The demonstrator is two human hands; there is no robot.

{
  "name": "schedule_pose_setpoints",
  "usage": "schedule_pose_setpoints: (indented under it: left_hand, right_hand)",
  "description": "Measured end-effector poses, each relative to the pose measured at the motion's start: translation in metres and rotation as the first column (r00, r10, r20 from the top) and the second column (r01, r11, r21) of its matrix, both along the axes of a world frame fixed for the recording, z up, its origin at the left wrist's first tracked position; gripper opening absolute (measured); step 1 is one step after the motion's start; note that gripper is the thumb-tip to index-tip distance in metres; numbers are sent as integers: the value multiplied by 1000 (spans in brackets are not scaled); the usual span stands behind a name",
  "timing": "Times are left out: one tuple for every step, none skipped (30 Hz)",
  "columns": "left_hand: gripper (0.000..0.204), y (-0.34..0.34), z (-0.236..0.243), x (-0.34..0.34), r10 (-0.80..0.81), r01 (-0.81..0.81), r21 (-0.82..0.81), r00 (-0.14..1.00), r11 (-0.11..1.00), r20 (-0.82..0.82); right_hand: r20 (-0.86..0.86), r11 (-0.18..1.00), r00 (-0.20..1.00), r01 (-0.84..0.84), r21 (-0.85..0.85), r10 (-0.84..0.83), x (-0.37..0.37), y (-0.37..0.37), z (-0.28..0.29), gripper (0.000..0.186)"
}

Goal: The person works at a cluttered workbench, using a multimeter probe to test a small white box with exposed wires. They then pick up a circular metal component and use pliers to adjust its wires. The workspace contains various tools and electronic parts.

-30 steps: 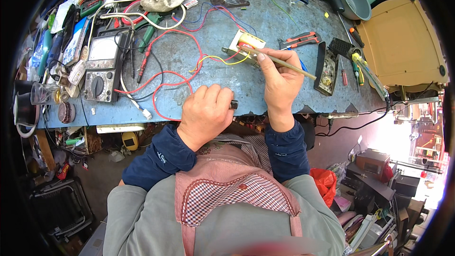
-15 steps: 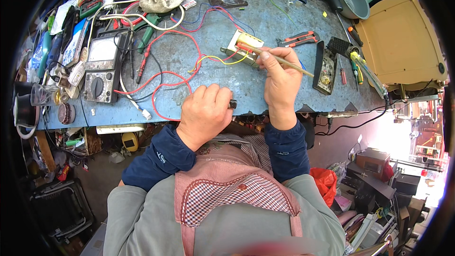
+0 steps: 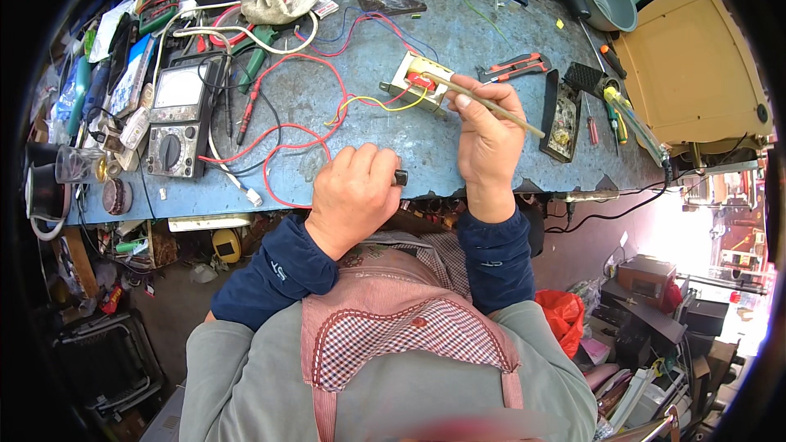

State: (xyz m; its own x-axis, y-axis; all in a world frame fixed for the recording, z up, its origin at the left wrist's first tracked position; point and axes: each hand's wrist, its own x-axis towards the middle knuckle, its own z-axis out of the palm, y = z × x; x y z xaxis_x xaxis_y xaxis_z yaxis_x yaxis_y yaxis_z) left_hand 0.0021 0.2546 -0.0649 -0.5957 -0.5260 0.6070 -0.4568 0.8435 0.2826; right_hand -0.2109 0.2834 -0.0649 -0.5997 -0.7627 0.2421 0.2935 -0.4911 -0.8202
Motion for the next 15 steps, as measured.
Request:
schedule_pose_setpoints:
  left_hand:
    - [23,0,0,0,-1,1,-1,1000,1000,0]
    - [23,0,0,0,0,0,-2,1000,1000,-2]
    - [23,0,0,0,1,-1,-3,1000,1000,-4]
    - [23,0,0,-1,2,-2,-4,1000,1000,-7]
    - [23,0,0,0,3,-3,4,1000,1000,-6]
    - [23,1,0,0,4,-4,12,1000,1000,-6]
    - [22,1,0,0,5,-5,20,1000,1000,-5]
    - [22,0,-2,1,11,-10,41,1000,999,-18]
    - [23,0,-5,1,17,-15,63,999,998,-32]
    - [24,0,-6,1,23,-19,84,999,996,-45]
    - [25,0,-3,1,12,1,133,995,991,-100]
    - [26,0,3,0,4,24,180,988,983,-154]
    - [27,0,8,0,-2,50,227,978,973,-209]
    - [29,-1,12,1,-8,61,241,977,969,-213]
    - [32,-1,15,2,-16,72,255,976,964,-217]
  right_hand:
    - [0,1000,1000,14,10,-14,0,0,0,23]
    - [-1,999,1000,29,21,-29,0,0,0,22]
    - [-7,999,1000,28,16,-28,0,1,0,22]
    - [-14,1000,1000,28,10,-28,1,1,0,22]
    - [-20,1000,999,26,5,-25,1,1,0,22]
    - [-25,1000,999,25,6,-25,1,1,1,21]
    - [-29,1000,999,24,7,-24,1,1,1,20]
    - [-34,1000,999,23,9,-22,1,2,2,19]
    - [-18,1000,1000,20,14,-19,1,1,2,19]
    - [-1,1000,1000,17,20,-17,0,1,3,19]
    - [17,1000,1000,16,24,-17,0,1,3,19]
    - [17,999,1000,25,23,-25,0,1,3,18]
    - [18,999,999,34,21,-34,1,0,2,17]
    - [18,999,999,43,17,-43,1,-1,3,16]
    - [34,999,999,36,7,-36,1,0,3,15]
